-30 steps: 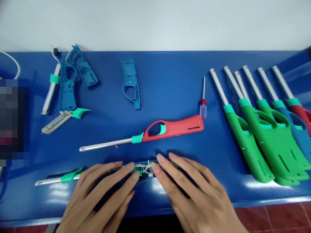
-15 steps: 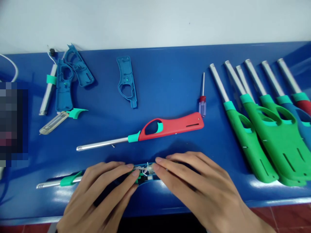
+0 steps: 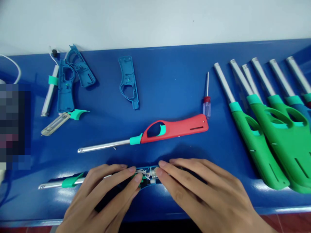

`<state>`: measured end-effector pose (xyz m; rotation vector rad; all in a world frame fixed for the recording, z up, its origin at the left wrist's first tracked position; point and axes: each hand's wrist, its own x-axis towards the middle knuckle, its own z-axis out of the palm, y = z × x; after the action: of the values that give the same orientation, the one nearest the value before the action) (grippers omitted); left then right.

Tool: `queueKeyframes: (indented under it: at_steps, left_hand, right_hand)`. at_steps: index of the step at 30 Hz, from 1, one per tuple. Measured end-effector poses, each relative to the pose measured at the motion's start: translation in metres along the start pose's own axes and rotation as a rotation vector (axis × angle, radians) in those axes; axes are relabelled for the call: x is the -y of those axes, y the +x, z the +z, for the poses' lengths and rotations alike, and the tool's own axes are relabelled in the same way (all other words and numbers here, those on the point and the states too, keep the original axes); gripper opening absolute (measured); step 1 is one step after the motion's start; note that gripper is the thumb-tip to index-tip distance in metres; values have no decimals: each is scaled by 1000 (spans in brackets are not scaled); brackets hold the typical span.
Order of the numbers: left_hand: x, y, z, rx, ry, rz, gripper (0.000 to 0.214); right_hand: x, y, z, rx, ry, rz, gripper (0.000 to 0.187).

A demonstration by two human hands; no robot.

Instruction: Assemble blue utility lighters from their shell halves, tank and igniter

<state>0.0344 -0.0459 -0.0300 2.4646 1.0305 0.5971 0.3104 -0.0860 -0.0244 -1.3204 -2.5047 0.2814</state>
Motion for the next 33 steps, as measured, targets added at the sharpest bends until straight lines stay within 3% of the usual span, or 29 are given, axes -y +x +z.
queueKeyframes:
  at_steps: [5, 11, 14, 25, 33]
  left_hand:
    - [3, -2, -1, 95, 47, 51, 40]
    - [-3, 12, 0, 38, 112, 55, 30]
    - [-2, 12, -1, 66, 109, 53, 28]
    - [4, 4, -5, 177, 77, 72, 58]
    - [5, 5, -5, 202, -22, 47, 61]
  right_hand:
    - [5, 4, 1, -53, 17, 21, 46]
    - [8, 3, 1, -26, 67, 70, 44]
    - [9, 2, 2, -14, 77, 83, 45]
    - [0, -23, -1, 239, -110, -10, 66]
    - [13, -20, 3, 157, 66, 136, 72]
